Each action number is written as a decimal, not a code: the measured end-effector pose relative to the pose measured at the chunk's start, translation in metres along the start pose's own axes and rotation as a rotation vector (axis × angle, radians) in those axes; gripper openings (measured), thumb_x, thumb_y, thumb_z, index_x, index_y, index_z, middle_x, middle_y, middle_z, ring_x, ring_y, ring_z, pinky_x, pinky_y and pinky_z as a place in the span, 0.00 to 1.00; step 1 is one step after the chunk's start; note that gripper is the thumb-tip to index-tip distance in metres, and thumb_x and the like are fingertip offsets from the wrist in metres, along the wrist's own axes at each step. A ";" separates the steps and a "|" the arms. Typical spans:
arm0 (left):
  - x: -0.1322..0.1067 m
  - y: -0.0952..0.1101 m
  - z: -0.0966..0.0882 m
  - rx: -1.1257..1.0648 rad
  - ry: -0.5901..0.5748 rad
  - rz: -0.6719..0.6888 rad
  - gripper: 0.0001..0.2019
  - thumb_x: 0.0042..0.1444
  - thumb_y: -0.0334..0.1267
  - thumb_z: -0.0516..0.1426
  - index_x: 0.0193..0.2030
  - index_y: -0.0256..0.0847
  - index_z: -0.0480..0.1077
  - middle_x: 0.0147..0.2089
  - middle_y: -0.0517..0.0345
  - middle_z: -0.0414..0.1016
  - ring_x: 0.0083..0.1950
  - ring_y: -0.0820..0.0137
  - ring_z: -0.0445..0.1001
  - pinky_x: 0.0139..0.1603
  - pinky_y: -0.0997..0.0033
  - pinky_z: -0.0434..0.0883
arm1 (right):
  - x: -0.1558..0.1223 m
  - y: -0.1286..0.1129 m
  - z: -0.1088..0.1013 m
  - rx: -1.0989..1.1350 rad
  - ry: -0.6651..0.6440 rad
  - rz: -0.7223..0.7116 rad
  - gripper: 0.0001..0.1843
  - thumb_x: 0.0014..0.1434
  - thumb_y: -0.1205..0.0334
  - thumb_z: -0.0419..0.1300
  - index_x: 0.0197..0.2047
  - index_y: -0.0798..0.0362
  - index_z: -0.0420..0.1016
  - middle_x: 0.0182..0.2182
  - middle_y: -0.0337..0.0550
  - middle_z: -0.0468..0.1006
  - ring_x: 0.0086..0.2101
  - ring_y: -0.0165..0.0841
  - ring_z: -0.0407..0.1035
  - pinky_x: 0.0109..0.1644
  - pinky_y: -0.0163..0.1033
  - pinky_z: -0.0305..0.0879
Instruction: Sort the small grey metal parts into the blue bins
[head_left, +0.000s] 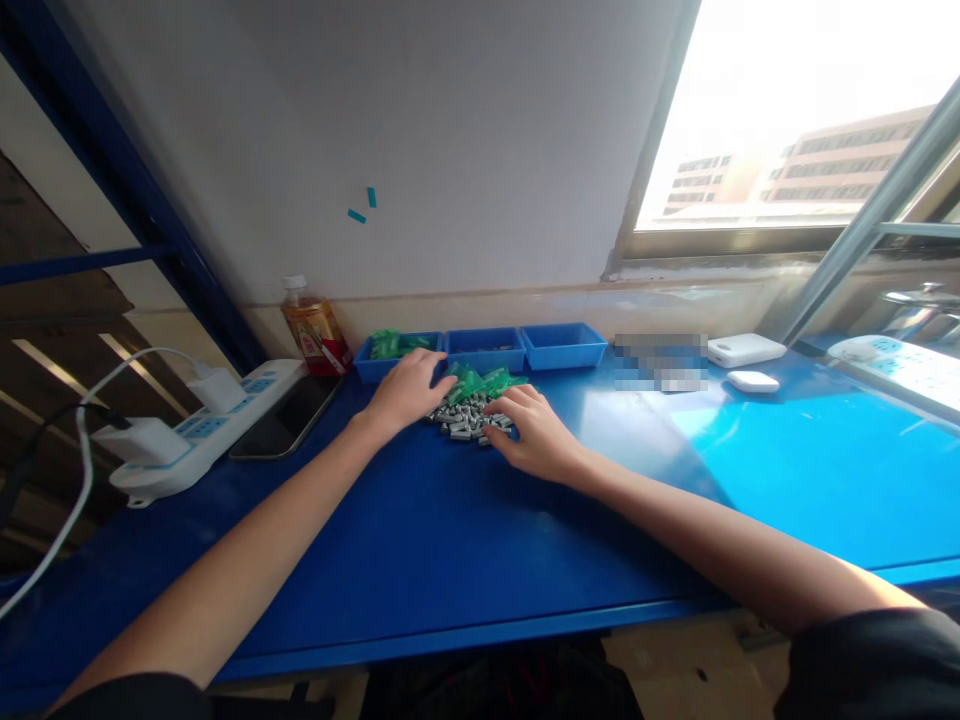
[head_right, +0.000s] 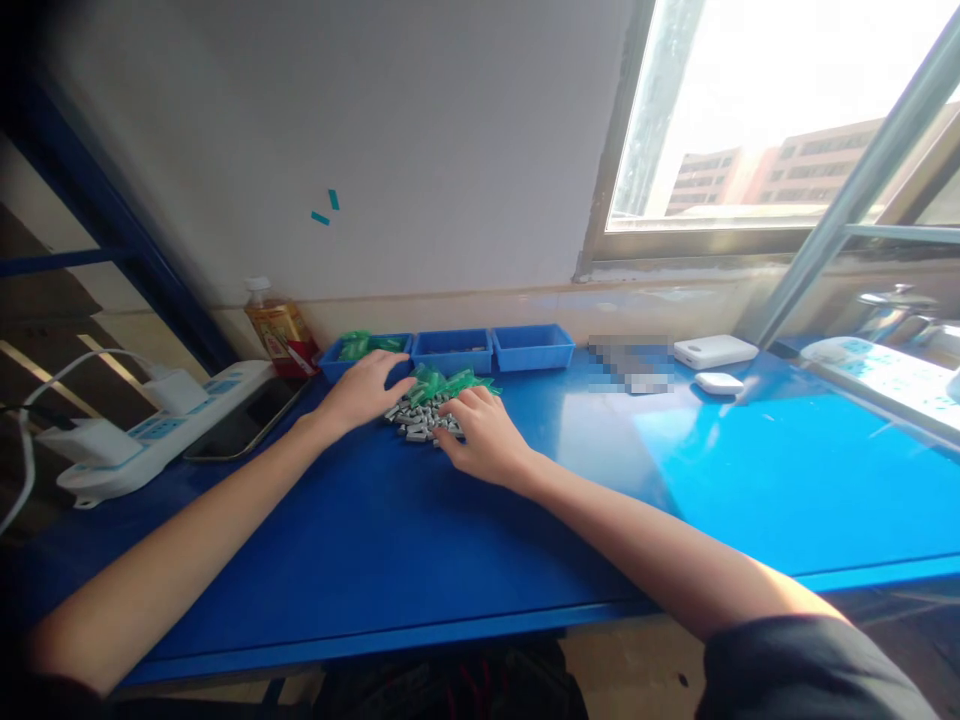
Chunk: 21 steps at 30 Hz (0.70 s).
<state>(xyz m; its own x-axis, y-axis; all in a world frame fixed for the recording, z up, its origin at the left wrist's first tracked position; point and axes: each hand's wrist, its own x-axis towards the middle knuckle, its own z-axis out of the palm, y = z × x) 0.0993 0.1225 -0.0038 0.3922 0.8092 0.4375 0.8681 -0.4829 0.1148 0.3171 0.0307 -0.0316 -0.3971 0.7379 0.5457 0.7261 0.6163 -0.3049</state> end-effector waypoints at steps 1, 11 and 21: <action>-0.003 0.006 0.011 -0.028 -0.060 -0.022 0.26 0.58 0.49 0.52 0.60 0.37 0.63 0.57 0.44 0.68 0.59 0.54 0.66 0.59 0.57 0.65 | 0.000 0.000 0.000 -0.006 -0.009 -0.002 0.09 0.60 0.58 0.58 0.42 0.53 0.73 0.36 0.46 0.72 0.43 0.40 0.63 0.49 0.46 0.61; 0.013 0.005 -0.018 -0.105 0.417 -0.089 0.20 0.57 0.35 0.54 0.57 0.42 0.59 0.56 0.51 0.68 0.58 0.61 0.66 0.59 0.63 0.64 | -0.002 0.003 0.004 0.001 -0.078 -0.023 0.08 0.60 0.58 0.58 0.40 0.53 0.74 0.35 0.46 0.73 0.44 0.39 0.63 0.49 0.45 0.60; 0.042 -0.037 -0.020 -0.004 0.143 -0.433 0.26 0.57 0.53 0.52 0.51 0.32 0.70 0.61 0.32 0.61 0.64 0.39 0.54 0.56 0.34 0.58 | 0.000 0.005 0.004 -0.015 -0.034 -0.025 0.07 0.60 0.58 0.58 0.40 0.52 0.73 0.35 0.46 0.72 0.44 0.39 0.62 0.49 0.46 0.60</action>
<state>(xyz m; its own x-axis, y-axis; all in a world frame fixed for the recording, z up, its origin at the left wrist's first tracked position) 0.0777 0.1676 0.0279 -0.0528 0.8827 0.4669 0.9417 -0.1116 0.3173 0.3189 0.0348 -0.0361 -0.4341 0.7313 0.5260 0.7240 0.6307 -0.2794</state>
